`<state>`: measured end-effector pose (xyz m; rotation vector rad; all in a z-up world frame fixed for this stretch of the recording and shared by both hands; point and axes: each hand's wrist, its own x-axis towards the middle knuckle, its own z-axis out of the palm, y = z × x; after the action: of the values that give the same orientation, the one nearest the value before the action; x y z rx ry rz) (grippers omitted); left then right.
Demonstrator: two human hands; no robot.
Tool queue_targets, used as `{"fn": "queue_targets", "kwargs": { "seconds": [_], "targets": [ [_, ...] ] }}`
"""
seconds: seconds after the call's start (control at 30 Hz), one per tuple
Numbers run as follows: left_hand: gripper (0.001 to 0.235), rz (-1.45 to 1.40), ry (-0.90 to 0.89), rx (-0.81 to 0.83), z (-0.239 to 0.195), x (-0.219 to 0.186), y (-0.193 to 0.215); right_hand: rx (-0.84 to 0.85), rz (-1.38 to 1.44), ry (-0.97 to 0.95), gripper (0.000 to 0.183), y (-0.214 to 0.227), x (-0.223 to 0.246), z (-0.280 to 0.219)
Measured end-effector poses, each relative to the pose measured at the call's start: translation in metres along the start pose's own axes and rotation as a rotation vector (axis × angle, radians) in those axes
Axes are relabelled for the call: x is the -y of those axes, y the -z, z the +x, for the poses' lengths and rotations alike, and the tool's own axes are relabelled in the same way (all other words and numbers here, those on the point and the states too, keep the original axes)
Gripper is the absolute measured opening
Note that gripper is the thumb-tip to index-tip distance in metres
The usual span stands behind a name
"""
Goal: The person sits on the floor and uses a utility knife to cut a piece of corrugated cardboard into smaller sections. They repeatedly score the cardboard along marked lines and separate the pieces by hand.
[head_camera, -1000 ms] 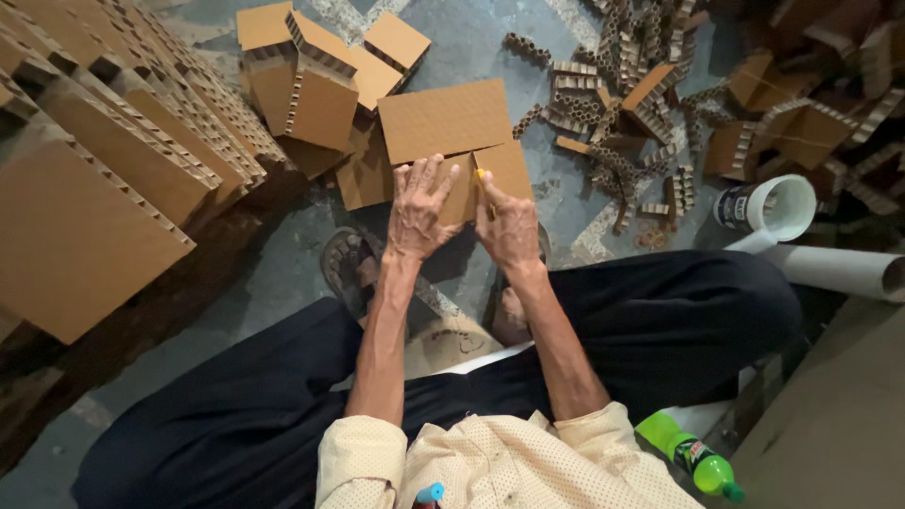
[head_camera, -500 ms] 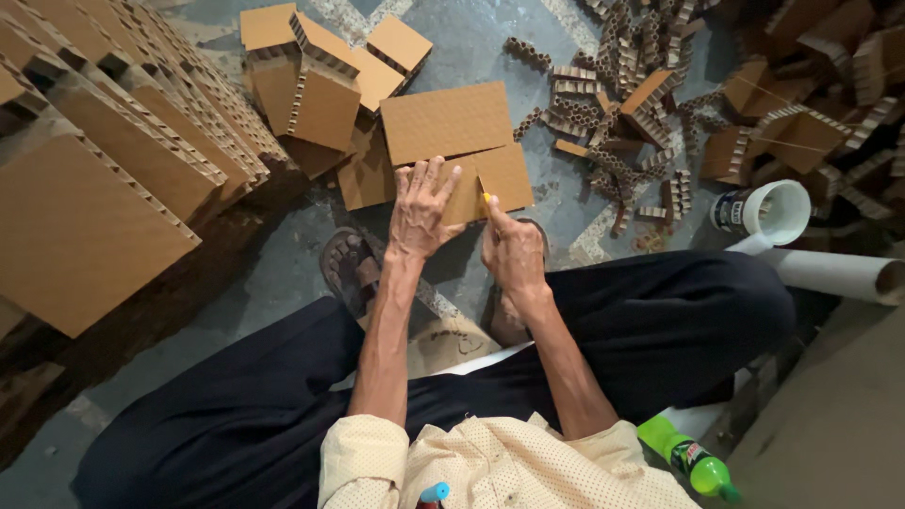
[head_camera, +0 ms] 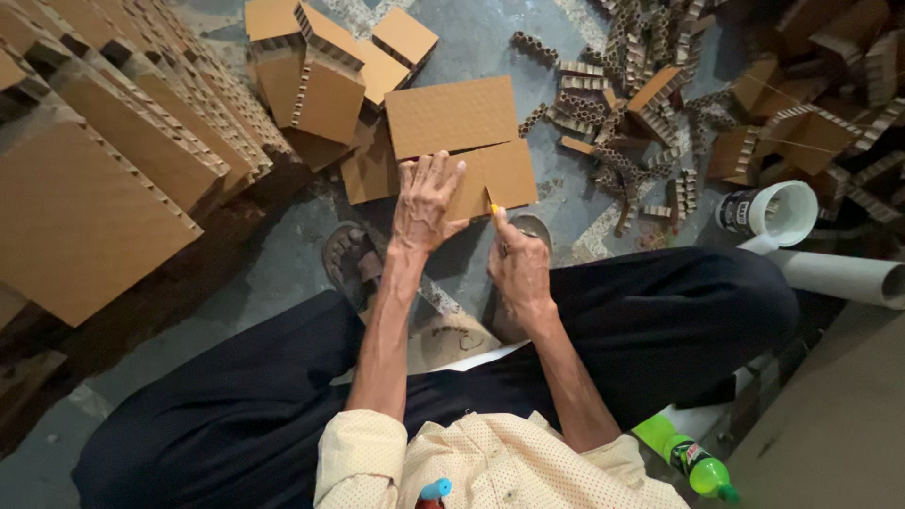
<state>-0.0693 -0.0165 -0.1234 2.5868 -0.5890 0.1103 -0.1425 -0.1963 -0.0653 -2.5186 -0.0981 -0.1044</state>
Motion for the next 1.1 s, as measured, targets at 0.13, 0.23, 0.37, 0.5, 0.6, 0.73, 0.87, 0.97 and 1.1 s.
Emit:
{"fn": "queue_targets", "kwargs": {
  "seconds": [0.13, 0.23, 0.37, 0.5, 0.6, 0.73, 0.87, 0.97, 1.1],
  "targets": [
    [0.102, -0.015, 0.007, 0.005, -0.002, 0.001, -0.001, 0.004, -0.024, -0.008, 0.040, 0.002, 0.002, -0.006],
    [0.100, -0.021, -0.009, -0.022, -0.001, 0.000, 0.000, 0.002, -0.016, -0.029, 0.043, 0.002, 0.002, -0.012],
    [0.098, -0.025, 0.011, -0.017, 0.001, -0.001, 0.000, -0.078, 0.006, 0.050, 0.045, -0.008, 0.000, -0.017],
    [0.097, -0.060, -0.011, -0.047, -0.003, -0.003, 0.002, -0.004, -0.003, -0.024, 0.048, -0.010, -0.007, -0.019],
    [0.097, -0.059, 0.007, -0.044, 0.001, 0.000, 0.000, 0.076, -0.007, -0.111, 0.046, -0.014, -0.016, -0.009],
    [0.099, -0.065, 0.001, -0.016, 0.000, 0.000, 0.000, -0.056, 0.040, -0.061, 0.044, -0.030, -0.015, -0.025],
    [0.099, -0.071, 0.014, -0.008, -0.003, 0.005, -0.009, -0.132, 0.085, -0.023, 0.047, -0.043, -0.018, -0.035],
    [0.096, -0.071, 0.011, -0.041, -0.005, 0.004, -0.012, -0.158, 0.063, -0.025, 0.038, -0.040, -0.016, -0.037],
    [0.097, -0.101, 0.001, -0.034, -0.003, 0.008, -0.010, -0.089, 0.105, -0.136, 0.044, -0.015, -0.001, -0.039]
  ]
}}
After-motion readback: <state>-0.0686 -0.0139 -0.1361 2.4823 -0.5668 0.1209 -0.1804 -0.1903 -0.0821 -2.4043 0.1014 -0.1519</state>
